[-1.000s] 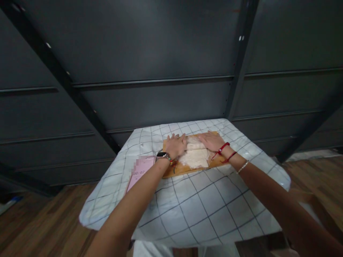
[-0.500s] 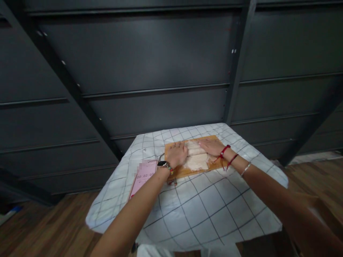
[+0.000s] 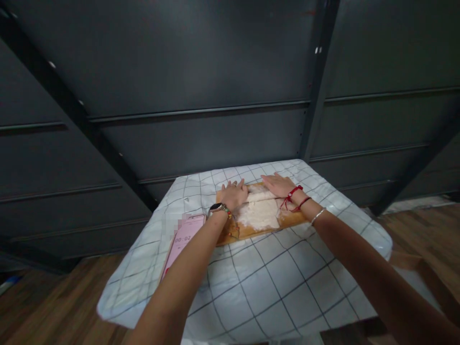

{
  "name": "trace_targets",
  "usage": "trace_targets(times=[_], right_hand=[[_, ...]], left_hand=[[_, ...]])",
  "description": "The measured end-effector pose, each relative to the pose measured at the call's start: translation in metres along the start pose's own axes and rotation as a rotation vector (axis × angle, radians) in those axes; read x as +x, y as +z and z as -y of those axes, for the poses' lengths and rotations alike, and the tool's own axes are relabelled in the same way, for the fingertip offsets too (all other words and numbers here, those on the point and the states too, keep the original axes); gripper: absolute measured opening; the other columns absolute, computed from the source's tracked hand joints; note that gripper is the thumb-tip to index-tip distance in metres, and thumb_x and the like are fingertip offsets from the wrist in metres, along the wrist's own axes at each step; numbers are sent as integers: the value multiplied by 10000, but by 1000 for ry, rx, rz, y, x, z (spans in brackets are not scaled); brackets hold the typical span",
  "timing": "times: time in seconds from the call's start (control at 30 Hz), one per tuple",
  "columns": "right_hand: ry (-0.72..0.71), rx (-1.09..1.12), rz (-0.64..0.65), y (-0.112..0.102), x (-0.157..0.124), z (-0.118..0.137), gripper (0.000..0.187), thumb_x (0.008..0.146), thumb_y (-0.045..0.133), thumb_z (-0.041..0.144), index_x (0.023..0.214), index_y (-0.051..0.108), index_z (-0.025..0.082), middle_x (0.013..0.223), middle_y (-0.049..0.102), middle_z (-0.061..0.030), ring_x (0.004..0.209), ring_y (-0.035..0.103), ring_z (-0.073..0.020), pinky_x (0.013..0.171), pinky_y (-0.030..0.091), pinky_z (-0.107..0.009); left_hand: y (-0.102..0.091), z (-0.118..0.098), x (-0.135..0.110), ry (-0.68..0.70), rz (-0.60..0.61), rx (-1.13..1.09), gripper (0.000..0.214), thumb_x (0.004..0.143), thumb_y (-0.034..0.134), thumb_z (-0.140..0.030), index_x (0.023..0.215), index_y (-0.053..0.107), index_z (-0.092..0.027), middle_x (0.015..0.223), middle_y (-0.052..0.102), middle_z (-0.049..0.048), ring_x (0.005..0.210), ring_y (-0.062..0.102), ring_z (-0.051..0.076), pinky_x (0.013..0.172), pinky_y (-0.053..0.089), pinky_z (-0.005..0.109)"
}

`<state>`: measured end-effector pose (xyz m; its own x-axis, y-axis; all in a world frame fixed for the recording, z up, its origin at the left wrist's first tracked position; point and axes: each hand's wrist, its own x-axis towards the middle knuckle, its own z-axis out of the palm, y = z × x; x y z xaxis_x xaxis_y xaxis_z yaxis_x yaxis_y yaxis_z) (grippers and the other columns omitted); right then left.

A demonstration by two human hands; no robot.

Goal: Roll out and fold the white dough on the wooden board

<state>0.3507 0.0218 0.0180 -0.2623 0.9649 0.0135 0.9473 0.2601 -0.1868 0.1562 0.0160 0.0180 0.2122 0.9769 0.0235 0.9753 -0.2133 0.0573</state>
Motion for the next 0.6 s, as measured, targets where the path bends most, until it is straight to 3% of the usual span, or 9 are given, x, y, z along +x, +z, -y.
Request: trace_targets(times=[0.17,0.33,0.43,0.6], right_hand=[[-105,-78,-73,6,-46,12,587,945,100,484,1434,325,251,1460,358,-18,1362,243,-279,1089,147,-548],[-143,-98,-107,14,-82,14,599,934,114,509,1439,316,257,1484,307,-23,1383,176,-289,1063,174,-605],[-147,-61,-58,9,-74,13,598,935,114,507,1430,339,257,1485,304,-6,1377,208,-269,1085,197,-546],[-48,-6,-2,-2,-23,9,572,949,119,471,1430,334,247,1472,329,-17,1359,264,-238,1094,201,-479]], left_hand=[[2,-10,-47,44,-159,84,538,922,175,-348,1412,338,-197,1422,410,86,1328,307,275,1079,205,460],[9,-12,-82,98,-165,55,557,930,168,-366,1443,281,-180,1475,327,68,1355,256,279,1105,171,431],[8,-11,-76,83,-126,25,549,934,158,-379,1446,277,-221,1496,286,50,1361,247,280,1102,176,447],[-1,-8,-30,-14,-87,-8,533,929,170,-381,1426,319,-261,1487,299,65,1362,245,304,1067,237,481]])
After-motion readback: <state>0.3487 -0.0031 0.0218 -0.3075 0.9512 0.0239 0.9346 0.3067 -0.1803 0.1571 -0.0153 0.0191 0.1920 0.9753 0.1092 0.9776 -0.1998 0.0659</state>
